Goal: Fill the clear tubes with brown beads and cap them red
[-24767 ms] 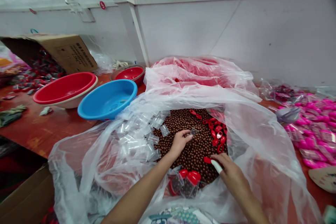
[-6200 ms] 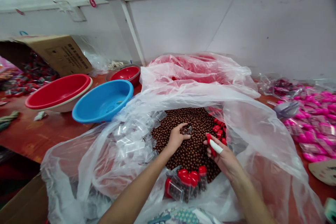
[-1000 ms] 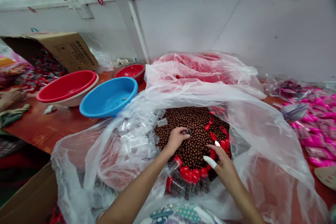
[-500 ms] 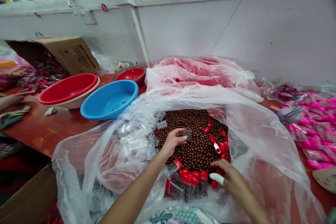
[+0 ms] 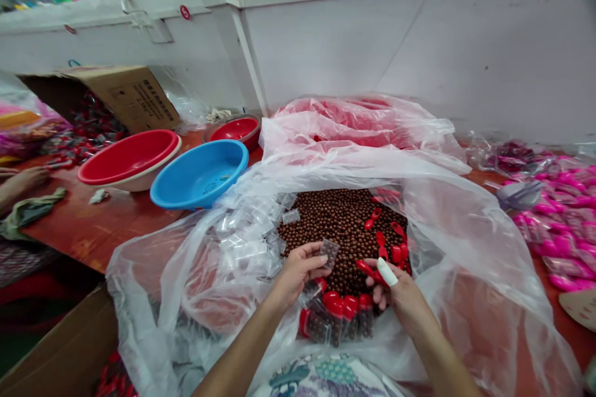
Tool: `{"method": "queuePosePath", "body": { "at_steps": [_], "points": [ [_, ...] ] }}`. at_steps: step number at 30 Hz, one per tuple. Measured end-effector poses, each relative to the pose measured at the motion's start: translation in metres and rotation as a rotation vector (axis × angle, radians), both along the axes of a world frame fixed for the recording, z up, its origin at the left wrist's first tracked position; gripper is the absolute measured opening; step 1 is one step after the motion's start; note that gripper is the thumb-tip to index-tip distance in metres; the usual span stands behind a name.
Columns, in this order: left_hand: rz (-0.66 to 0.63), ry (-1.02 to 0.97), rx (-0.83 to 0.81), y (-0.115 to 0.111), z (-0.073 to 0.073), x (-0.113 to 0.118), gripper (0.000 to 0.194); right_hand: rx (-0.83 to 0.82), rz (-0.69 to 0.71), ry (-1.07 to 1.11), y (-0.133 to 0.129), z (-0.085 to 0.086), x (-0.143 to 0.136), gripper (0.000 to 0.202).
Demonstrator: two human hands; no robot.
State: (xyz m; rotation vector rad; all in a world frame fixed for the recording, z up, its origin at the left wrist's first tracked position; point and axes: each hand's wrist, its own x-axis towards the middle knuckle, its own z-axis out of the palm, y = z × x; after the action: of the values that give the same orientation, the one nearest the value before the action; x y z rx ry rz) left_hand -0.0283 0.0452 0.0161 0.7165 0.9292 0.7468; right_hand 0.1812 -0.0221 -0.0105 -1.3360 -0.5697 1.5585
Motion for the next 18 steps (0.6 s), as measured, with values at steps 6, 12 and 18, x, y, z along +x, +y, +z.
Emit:
{"method": "queuePosePath", "body": {
  "at_steps": [6, 12, 18],
  "points": [
    [0.015, 0.02, -0.037, -0.01, -0.001, -0.004, 0.039, 0.029, -0.01, 0.032, 0.007, 0.0, -0.016, 0.044],
    [-0.017, 0.009, -0.033, -0.015, 0.002, -0.003, 0.037, 0.065, 0.02, 0.111, 0.011, 0.012, -0.02, 0.035],
    [-0.087, 0.032, -0.035, -0.022, 0.002, 0.0, 0.04, 0.087, -0.017, 0.258, 0.012, 0.014, -0.022, 0.031]
  ]
}}
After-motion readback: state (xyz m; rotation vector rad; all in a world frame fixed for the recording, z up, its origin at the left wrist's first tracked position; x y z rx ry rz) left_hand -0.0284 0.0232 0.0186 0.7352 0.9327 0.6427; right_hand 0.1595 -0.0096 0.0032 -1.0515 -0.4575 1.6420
